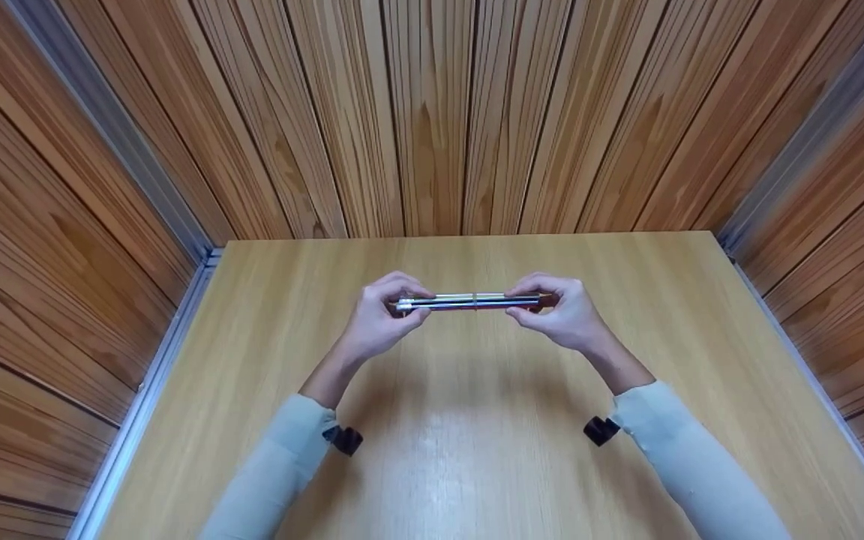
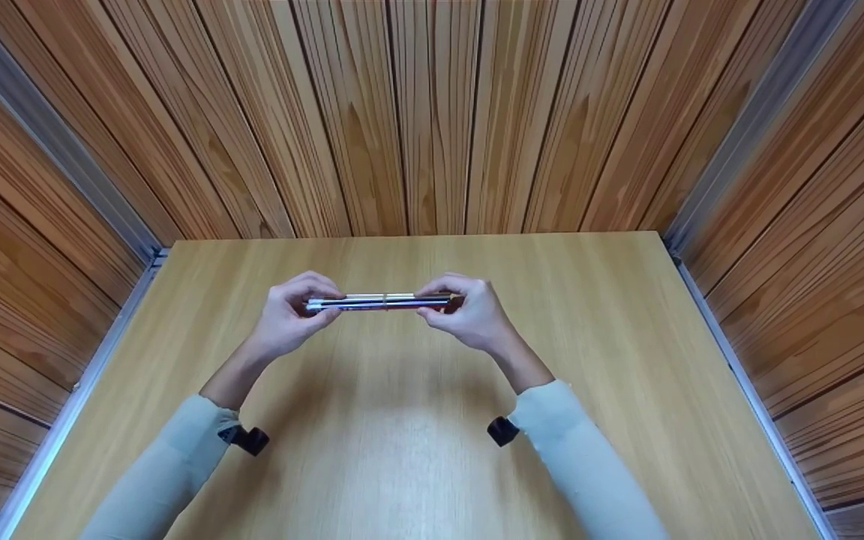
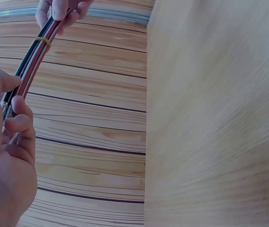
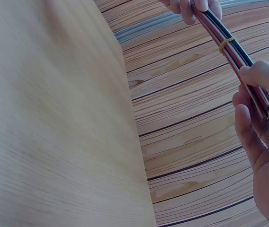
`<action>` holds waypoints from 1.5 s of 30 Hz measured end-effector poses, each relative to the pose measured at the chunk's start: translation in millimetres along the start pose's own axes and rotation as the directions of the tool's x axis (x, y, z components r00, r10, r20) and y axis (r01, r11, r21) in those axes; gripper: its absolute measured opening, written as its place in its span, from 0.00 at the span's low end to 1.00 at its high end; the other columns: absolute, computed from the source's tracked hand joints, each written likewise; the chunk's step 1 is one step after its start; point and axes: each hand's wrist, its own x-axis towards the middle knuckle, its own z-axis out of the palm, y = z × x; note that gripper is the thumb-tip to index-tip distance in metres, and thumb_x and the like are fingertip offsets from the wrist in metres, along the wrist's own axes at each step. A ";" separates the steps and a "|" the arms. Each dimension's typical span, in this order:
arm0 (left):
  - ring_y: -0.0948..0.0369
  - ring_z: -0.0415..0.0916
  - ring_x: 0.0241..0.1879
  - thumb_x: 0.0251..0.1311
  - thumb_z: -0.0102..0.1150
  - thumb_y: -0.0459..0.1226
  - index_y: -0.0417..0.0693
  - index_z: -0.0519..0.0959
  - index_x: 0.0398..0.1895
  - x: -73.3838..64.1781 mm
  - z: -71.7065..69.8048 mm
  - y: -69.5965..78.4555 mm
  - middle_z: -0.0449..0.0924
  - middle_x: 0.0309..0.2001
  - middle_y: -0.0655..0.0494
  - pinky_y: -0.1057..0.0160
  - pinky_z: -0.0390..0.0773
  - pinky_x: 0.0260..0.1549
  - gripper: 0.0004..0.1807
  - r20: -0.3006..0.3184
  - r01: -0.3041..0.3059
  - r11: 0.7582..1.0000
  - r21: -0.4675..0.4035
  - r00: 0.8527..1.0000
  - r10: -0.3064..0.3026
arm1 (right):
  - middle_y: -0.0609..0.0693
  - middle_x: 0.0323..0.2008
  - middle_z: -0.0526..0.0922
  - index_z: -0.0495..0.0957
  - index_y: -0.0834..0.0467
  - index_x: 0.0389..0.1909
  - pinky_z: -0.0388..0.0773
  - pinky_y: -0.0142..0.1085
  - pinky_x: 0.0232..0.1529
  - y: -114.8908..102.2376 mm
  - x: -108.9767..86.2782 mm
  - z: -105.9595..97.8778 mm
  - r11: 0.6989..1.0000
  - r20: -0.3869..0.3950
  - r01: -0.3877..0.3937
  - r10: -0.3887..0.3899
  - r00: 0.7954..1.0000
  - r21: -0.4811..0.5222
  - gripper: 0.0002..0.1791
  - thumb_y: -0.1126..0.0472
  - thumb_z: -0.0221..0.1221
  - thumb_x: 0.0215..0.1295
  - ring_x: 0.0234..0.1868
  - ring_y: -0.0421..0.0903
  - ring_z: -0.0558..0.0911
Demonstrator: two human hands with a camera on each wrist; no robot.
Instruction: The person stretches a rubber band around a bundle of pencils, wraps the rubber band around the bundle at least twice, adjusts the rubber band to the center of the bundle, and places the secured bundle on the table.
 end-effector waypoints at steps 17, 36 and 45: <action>0.66 0.70 0.33 0.64 0.64 0.23 0.34 0.83 0.43 9.6 16.3 -7.1 0.76 0.43 0.46 0.73 0.70 0.31 0.06 -0.059 -0.058 0.998 0.035 0.996 0.060 | 0.48 0.44 0.93 0.91 0.67 0.47 0.88 0.26 0.49 3.6 4.4 12.8 0.999 0.020 0.004 -0.005 1.000 0.043 0.11 0.76 0.75 0.65 0.43 0.34 0.89; 0.58 0.79 0.42 0.71 0.71 0.27 0.46 0.88 0.54 5.2 11.5 -53.6 0.80 0.55 0.47 0.66 0.79 0.42 0.12 0.055 0.258 0.946 0.195 0.961 -0.273 | 0.62 0.48 0.89 0.92 0.62 0.52 0.81 0.27 0.43 61.5 2.4 11.1 0.977 0.080 -0.195 0.202 0.976 -0.089 0.12 0.70 0.75 0.69 0.43 0.41 0.86; 0.52 0.82 0.53 0.71 0.73 0.28 0.50 0.92 0.54 -10.1 35.7 -90.3 0.88 0.57 0.49 0.50 0.85 0.60 0.13 0.052 0.386 0.856 0.342 0.902 -0.428 | 0.62 0.52 0.91 0.92 0.62 0.53 0.80 0.28 0.49 105.3 -22.0 30.4 0.925 0.101 -0.349 0.366 0.925 -0.152 0.12 0.69 0.75 0.70 0.49 0.46 0.85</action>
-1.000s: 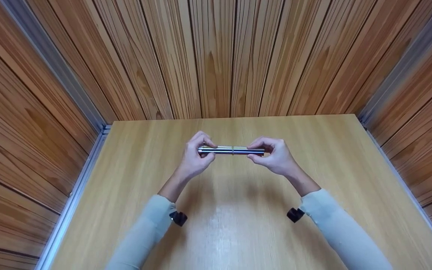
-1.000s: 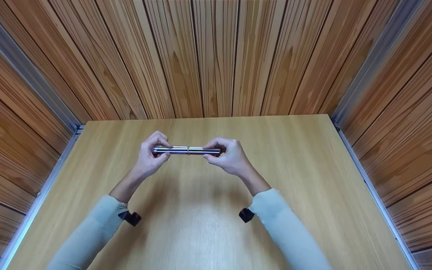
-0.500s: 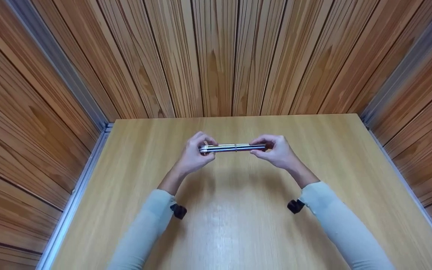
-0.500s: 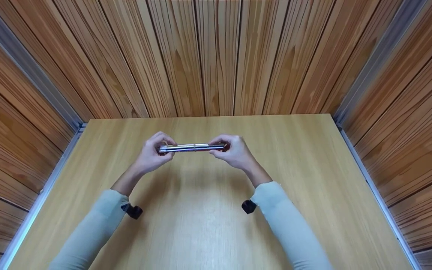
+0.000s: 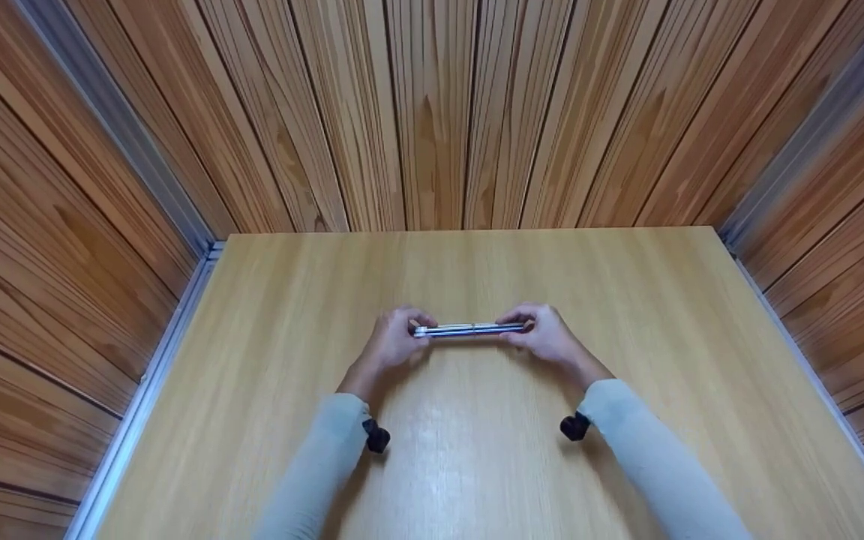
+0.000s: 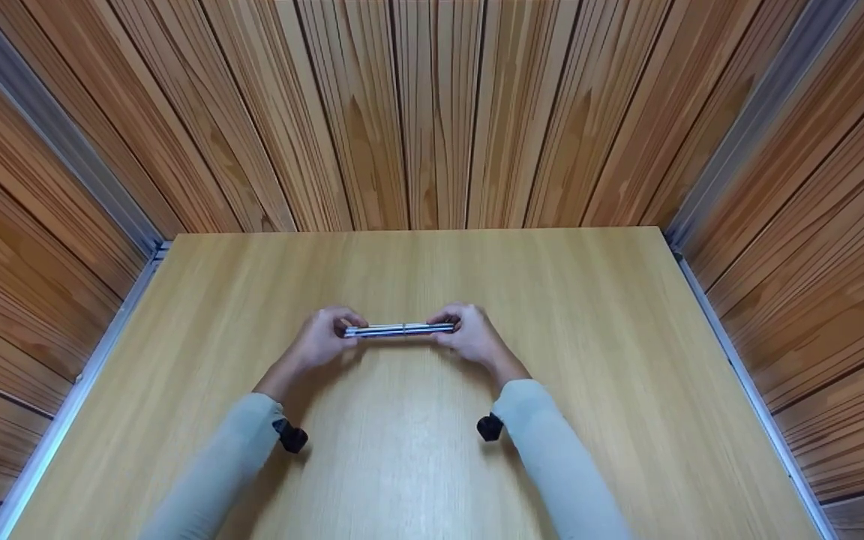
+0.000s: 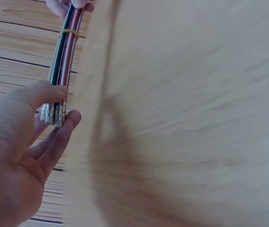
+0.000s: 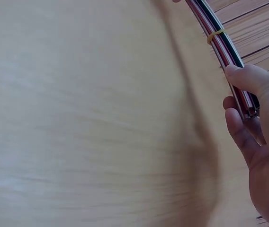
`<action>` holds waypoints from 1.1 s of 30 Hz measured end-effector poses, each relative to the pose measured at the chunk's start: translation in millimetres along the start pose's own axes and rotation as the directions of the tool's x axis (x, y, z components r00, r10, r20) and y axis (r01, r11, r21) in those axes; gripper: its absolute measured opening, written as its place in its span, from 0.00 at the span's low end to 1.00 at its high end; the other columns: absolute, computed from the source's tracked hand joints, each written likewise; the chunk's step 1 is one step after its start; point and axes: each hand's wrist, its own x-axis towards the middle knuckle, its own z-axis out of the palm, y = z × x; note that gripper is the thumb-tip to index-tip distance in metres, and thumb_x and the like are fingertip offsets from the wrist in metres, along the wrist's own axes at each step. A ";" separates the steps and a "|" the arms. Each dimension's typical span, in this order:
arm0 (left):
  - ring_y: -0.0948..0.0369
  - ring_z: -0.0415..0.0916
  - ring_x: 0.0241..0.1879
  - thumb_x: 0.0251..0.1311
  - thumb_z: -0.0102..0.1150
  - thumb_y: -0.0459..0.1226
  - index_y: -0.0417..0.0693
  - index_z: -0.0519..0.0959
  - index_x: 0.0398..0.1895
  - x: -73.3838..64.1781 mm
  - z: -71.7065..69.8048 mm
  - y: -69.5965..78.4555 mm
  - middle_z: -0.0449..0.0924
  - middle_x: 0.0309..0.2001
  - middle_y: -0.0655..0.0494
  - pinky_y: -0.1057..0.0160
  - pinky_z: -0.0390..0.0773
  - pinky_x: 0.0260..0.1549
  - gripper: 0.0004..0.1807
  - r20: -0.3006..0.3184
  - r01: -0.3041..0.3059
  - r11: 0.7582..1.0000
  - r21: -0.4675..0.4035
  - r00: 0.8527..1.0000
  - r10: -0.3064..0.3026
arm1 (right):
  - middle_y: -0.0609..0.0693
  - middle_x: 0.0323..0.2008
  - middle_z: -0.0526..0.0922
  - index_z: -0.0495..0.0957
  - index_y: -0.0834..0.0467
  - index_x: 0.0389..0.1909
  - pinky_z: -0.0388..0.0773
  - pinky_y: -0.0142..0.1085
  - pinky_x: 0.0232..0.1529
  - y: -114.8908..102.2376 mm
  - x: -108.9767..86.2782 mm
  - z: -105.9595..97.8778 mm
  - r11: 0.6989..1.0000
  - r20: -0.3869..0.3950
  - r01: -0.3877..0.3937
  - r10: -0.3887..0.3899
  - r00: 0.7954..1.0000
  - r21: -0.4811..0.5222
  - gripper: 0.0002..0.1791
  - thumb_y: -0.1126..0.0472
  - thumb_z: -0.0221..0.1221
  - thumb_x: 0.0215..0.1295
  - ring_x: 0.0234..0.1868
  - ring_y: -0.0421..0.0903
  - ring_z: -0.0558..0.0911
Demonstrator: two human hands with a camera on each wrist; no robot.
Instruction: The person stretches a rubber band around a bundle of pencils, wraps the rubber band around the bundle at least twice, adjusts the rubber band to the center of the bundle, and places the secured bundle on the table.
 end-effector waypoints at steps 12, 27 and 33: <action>0.53 0.81 0.50 0.69 0.75 0.28 0.48 0.93 0.48 0.8 11.8 -14.4 0.90 0.49 0.50 0.47 0.83 0.62 0.10 -0.006 -0.035 0.994 0.101 0.999 0.036 | 0.60 0.52 0.92 0.93 0.60 0.50 0.78 0.38 0.59 7.8 -0.8 14.2 0.997 0.041 -0.036 0.039 0.998 -0.061 0.11 0.69 0.76 0.68 0.55 0.53 0.87; 0.56 0.79 0.51 0.66 0.75 0.26 0.49 0.92 0.50 4.5 17.6 -32.6 0.87 0.49 0.51 0.53 0.81 0.59 0.13 -0.006 -0.058 0.997 0.060 0.998 0.059 | 0.59 0.54 0.90 0.92 0.59 0.54 0.76 0.41 0.62 10.4 -0.1 14.7 0.997 0.064 -0.024 0.029 0.998 -0.073 0.14 0.67 0.77 0.68 0.57 0.54 0.85; 0.52 0.81 0.59 0.68 0.75 0.31 0.51 0.91 0.55 -3.8 8.6 -21.9 0.88 0.56 0.50 0.46 0.81 0.68 0.14 -0.014 -0.004 0.999 0.037 1.000 0.004 | 0.61 0.54 0.90 0.91 0.62 0.56 0.79 0.33 0.54 8.7 -4.5 5.6 1.000 0.039 0.012 -0.011 0.999 -0.024 0.13 0.65 0.74 0.73 0.54 0.53 0.86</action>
